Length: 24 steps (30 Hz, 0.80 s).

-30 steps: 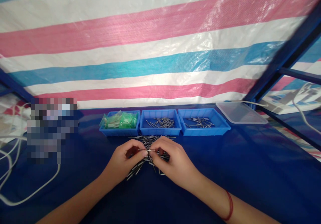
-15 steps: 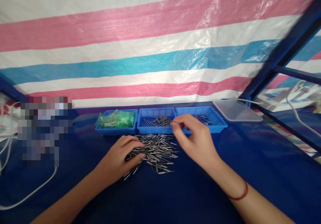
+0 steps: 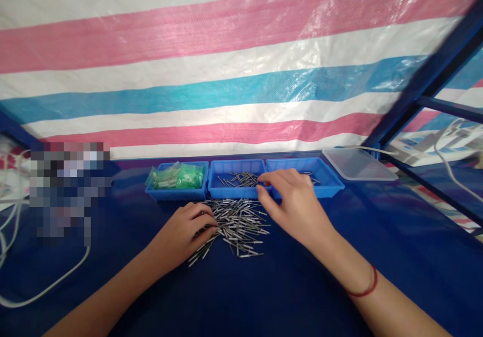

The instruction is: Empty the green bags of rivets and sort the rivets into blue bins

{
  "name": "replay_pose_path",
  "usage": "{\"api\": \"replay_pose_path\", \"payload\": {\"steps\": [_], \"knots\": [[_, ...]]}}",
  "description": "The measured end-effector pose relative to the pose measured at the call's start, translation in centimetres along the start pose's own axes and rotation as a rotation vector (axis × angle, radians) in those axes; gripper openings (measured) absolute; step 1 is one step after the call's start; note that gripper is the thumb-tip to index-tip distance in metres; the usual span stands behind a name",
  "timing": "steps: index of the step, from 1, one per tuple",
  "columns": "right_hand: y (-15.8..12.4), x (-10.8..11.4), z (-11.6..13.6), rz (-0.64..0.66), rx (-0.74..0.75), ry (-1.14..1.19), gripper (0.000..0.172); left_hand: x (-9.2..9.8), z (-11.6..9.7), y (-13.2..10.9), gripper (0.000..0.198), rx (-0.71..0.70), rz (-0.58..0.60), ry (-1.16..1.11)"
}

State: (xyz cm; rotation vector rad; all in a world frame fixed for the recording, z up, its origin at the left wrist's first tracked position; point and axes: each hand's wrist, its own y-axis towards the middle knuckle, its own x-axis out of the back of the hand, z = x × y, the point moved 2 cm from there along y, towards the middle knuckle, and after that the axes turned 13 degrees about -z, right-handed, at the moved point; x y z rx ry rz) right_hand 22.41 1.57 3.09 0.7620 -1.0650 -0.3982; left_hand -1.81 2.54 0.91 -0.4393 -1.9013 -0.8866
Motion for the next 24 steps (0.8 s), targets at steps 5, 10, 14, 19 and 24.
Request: {"api": "replay_pose_path", "payload": {"steps": [5, 10, 14, 19, 24], "knots": [[-1.5, -1.5, 3.3, 0.259, 0.197, 0.196, 0.012, -0.1, 0.0, 0.1, 0.014, 0.070, -0.049, -0.009], [-2.5, -2.8, 4.3, 0.310, 0.169, 0.326, 0.014, 0.0, 0.2, 0.3, 0.014, 0.141, -0.138, -0.171], [-2.8, -3.4, 4.6, 0.292, 0.090, 0.442, 0.013, -0.2, -0.4, 0.2, 0.011, 0.202, -0.207, -0.328], [-2.9, -3.3, 5.2, 0.309, 0.003, 0.565, 0.014, -0.5, -1.0, -0.3, 0.011, 0.364, -0.324, -0.482], [-2.8, -3.1, 5.6, 0.311, 0.000, 0.597, 0.015, -0.4, -1.2, -0.3, 0.010, 0.434, -0.315, -0.527]]}}
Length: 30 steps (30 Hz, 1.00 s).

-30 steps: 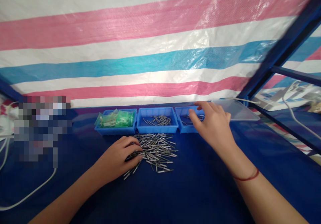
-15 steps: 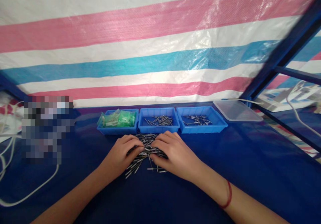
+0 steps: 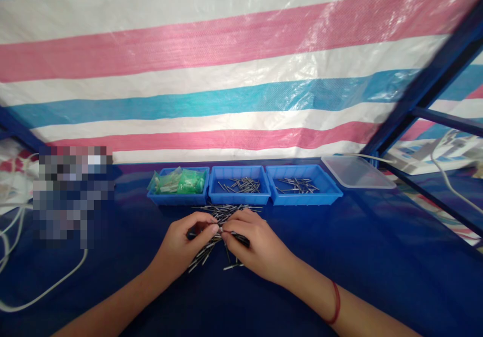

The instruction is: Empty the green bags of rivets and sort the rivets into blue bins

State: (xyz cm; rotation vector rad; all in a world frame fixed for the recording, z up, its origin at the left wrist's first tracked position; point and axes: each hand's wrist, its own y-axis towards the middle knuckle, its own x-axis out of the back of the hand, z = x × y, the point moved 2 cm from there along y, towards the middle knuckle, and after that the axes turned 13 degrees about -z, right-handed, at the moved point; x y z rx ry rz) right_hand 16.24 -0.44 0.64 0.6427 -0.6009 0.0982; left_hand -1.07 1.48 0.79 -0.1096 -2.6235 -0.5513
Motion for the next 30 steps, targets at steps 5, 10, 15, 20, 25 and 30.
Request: {"api": "replay_pose_path", "payload": {"steps": [5, 10, 15, 20, 25, 30], "knots": [[0.0, -0.1, 0.0, -0.014, -0.006, 0.047, 0.011, -0.1, 0.1, 0.0, 0.013, 0.023, 0.029, 0.004], [-0.1, -0.2, -0.2, -0.027, -0.014, 0.056, 0.012, -0.3, 0.2, -0.1, 0.013, -0.002, 0.045, -0.008], [-0.1, -0.1, -0.2, -0.075, -0.016, 0.059, 0.012, -0.2, 0.0, 0.0, 0.011, -0.034, 0.040, -0.010], [0.1, 0.5, -0.2, -0.167, -0.019, 0.080, 0.011, 0.0, 0.0, 0.0, 0.010, -0.065, 0.019, -0.011], [0.1, 1.1, -0.2, -0.223, -0.029, 0.092, 0.010, 0.0, 0.1, 0.0, 0.009, -0.087, 0.027, 0.009], [0.0, 1.1, 0.1, -0.223, -0.035, 0.107, 0.010, -0.1, 0.2, -0.1, 0.011, -0.161, 0.061, 0.094]]}}
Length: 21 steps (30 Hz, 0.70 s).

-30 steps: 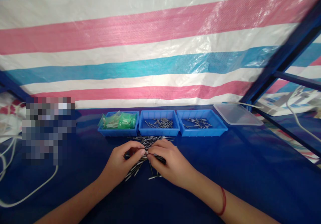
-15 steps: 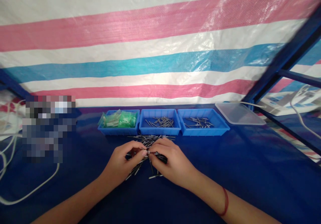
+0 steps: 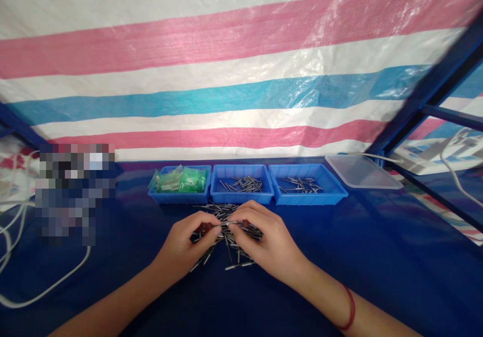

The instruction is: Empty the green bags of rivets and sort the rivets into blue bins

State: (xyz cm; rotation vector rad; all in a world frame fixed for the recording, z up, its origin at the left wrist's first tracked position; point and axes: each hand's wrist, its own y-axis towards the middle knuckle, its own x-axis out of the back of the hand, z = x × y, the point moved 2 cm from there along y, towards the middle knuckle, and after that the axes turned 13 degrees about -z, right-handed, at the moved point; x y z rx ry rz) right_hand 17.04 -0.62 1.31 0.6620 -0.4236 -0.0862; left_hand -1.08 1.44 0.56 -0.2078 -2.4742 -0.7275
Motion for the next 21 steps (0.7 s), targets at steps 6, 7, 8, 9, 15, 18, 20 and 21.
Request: {"api": "replay_pose_path", "payload": {"steps": [6, 7, 8, 9, 15, 18, 20, 21], "knots": [[1.6, 3.2, -0.6, -0.159, 0.014, -0.192, 0.010, 1.1, -0.3, 0.6, 0.030, -0.198, 0.105, 0.291], [2.0, 4.3, -1.1, -0.230, 0.002, -0.259, 0.011, 1.4, -0.3, 0.8, 0.031, -0.226, 0.134, 0.342], [2.4, 5.5, -1.8, -0.302, -0.018, -0.332, 0.013, 1.8, -0.3, 1.0, 0.030, -0.251, 0.158, 0.392], [2.8, 6.6, -2.5, -0.361, -0.046, -0.416, 0.015, 2.1, -0.3, 1.2, 0.029, -0.268, 0.177, 0.439], [3.8, 9.6, -5.5, -0.389, -0.112, -0.782, 0.033, 3.5, 0.0, 1.7, 0.046, -0.144, 0.252, 0.650], [3.6, 8.5, -4.2, -0.210, -0.085, -0.698, 0.025, 4.2, 0.0, 1.6, 0.059, -0.019, 0.282, 0.709], [3.0, 7.3, -2.9, 0.081, -0.083, -0.553, 0.023, 4.7, -0.2, 1.3, 0.068, 0.018, 0.349, 0.674], [2.5, 6.6, -2.3, 0.232, -0.081, -0.483, 0.026, 5.0, -0.2, 1.2, 0.072, 0.030, 0.388, 0.640]]}}
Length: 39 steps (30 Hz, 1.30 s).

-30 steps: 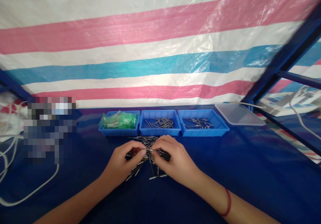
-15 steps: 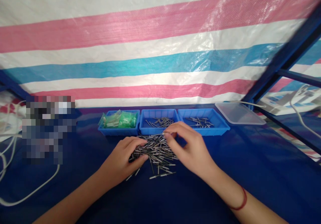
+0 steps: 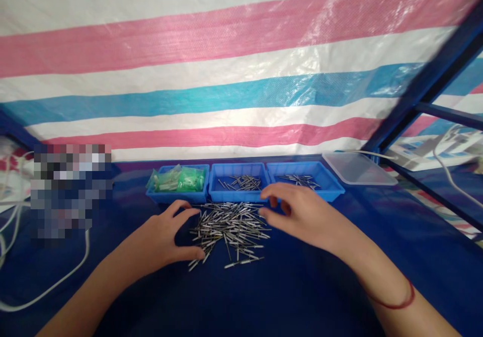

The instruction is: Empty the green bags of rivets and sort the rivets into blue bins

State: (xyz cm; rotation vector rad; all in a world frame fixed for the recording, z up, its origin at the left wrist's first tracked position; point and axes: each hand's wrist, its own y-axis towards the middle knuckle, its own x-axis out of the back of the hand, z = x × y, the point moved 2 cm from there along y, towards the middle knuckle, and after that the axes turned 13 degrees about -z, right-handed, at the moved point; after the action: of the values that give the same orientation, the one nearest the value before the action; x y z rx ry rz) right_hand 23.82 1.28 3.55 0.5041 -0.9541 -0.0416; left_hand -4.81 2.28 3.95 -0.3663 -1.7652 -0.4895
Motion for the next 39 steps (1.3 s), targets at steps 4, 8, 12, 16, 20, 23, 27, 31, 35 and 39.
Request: {"api": "replay_pose_path", "payload": {"steps": [4, 8, 12, 16, 20, 23, 27, 31, 35, 39], "knots": [[-1.7, -1.9, 2.3, 0.262, 0.108, 0.096, 0.060, 0.1, 0.2, -0.8, 0.093, -0.022, 0.116, -0.107], [-2.3, -3.8, 3.1, 0.264, 0.087, 0.016, 0.057, -0.8, -0.4, -0.5, 0.074, -0.026, 0.127, -0.112], [-2.0, -4.9, 3.6, 0.245, 0.116, -0.013, 0.022, -1.8, -1.6, 0.0, 0.046, -0.067, 0.074, -0.124], [-1.5, -5.1, 3.4, 0.132, 0.151, 0.007, 0.012, -2.3, -2.5, 0.1, 0.036, -0.112, 0.001, -0.117], [-1.2, -5.1, 3.0, 0.046, 0.154, 0.035, 0.013, -3.2, -2.5, 0.4, 0.029, -0.173, -0.052, -0.153], [-1.1, -5.1, 2.8, 0.036, 0.128, 0.012, 0.015, -3.8, -2.3, 0.5, 0.026, -0.183, -0.107, -0.176], [-1.0, -4.9, 2.7, 0.003, 0.119, 0.002, 0.019, -4.0, -2.1, 0.4, 0.025, -0.177, -0.193, -0.167], [-0.9, -4.4, 2.7, -0.040, 0.103, 0.036, 0.021, -3.9, -2.1, 0.4, 0.029, -0.186, -0.248, -0.188], [-0.9, -4.0, 3.1, -0.095, 0.059, 0.166, 0.020, -3.7, -2.4, 0.5, 0.028, -0.195, -0.309, -0.238], [-1.0, -4.1, 4.2, -0.119, 0.055, 0.340, 0.017, -3.8, -3.1, 0.3, 0.029, -0.193, -0.337, -0.331]]}}
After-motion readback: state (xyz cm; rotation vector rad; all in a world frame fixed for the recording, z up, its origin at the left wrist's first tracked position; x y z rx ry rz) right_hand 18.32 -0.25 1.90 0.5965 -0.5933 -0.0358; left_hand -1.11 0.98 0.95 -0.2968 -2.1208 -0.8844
